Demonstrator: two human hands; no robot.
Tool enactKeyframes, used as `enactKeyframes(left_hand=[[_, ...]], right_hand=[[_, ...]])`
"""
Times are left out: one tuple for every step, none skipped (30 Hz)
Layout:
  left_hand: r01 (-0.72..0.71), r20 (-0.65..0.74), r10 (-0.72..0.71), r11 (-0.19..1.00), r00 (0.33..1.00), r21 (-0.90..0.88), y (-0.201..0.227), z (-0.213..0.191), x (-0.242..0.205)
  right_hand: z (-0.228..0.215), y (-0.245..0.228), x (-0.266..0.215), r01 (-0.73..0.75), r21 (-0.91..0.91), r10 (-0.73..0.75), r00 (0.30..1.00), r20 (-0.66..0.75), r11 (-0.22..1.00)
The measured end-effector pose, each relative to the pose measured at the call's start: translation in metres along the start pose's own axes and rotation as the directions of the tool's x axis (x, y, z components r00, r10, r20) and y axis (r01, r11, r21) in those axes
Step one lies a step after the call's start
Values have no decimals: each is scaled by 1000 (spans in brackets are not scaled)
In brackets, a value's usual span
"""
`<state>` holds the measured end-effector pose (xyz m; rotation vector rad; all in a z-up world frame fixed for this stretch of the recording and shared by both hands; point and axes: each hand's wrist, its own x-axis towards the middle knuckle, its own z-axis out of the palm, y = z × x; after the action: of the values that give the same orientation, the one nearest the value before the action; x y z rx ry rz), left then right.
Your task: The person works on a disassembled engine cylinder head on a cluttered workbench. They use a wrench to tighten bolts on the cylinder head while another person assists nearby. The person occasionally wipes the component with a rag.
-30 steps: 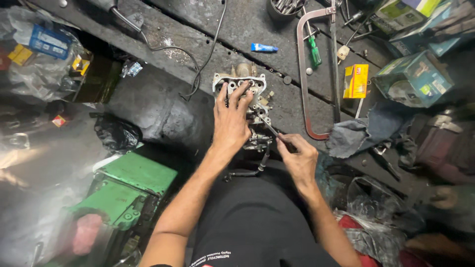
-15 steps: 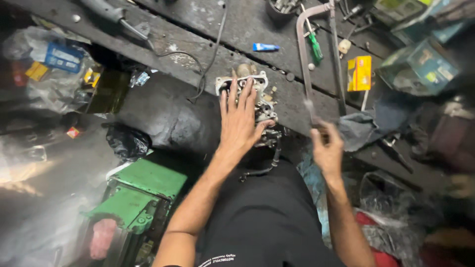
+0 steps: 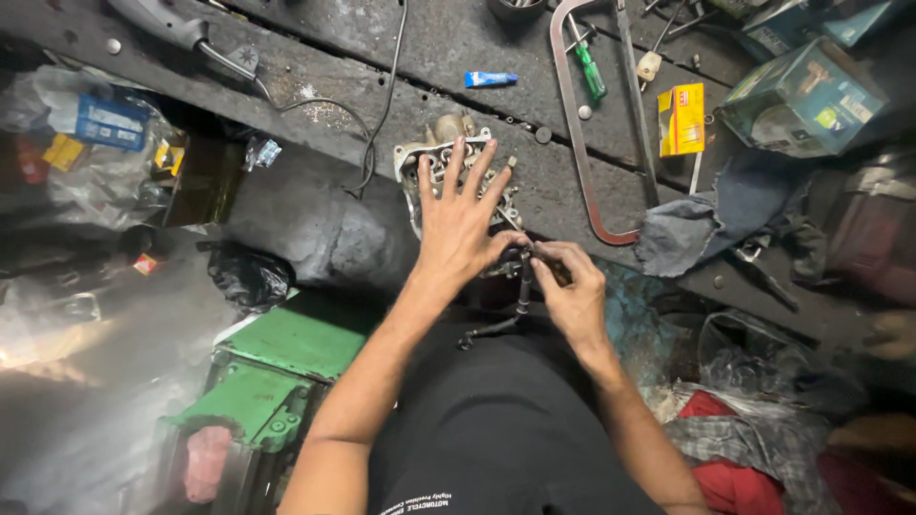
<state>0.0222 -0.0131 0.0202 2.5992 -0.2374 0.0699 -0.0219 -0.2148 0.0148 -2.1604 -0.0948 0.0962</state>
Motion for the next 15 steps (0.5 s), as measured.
enactKeyframes(left_hand=[[11, -2, -11, 1000, 1000, 11, 0, 0, -1], [23, -4, -23, 1000, 1000, 21, 1, -1, -2], [15, -7, -15, 1000, 1000, 17, 1, 0, -4], [7, -9, -7, 1000, 1000, 13, 2, 0, -5], [-9, -14, 9, 1000, 1000, 7, 3, 1, -3], [2, -24, -2, 1000, 1000, 12, 4, 2, -1], [17, -33, -17, 1000, 999, 16, 5, 2, 0], [32, -42, -31, 999, 999, 20, 5, 3, 0], [35, -58, -34, 999, 998, 6, 6, 4, 0], [37, -74, -38, 999, 997, -9, 6, 5, -1], [40, -91, -42, 999, 995, -22, 5, 4, -1], [39, -78, -40, 999, 996, -22, 4, 4, -1], [33, -62, -35, 999, 997, -26, 4, 4, -1], [28, -46, -29, 999, 999, -29, 4, 4, -1], [29, -55, -30, 999, 998, -15, 4, 4, 1]], right_hand=[[2, 2, -2, -3, 3, 3, 1000, 2, 1000], [4, 3, -4, -6, 5, 6, 1000, 4, 1000], [5, 6, -5, -6, 15, 6, 1000, 12, 1000], [6, 8, -6, -6, 25, 6, 1000, 20, 1000], [7, 10, -5, -5, 33, 4, 1000, 19, 999], [7, 13, -4, -8, 54, 7, 1000, 11, 999], [6, 14, -3, -11, 75, 11, 1000, 6, 997], [6, 15, -3, -15, 96, 15, 1000, 2, 995], [7, 17, -3, -18, 101, 18, 1000, -3, 995], [7, 18, -4, -20, 107, 21, 1000, -7, 994], [8, 18, -3, -21, 113, 23, 1000, -10, 993], [8, 19, -2, -31, 133, 29, 999, 14, 991], [8, 19, -3, -45, 149, 40, 999, 35, 988], [7, 20, -3, -58, 164, 50, 997, 56, 985], [7, 21, -2, -67, 160, 59, 997, 53, 985]])
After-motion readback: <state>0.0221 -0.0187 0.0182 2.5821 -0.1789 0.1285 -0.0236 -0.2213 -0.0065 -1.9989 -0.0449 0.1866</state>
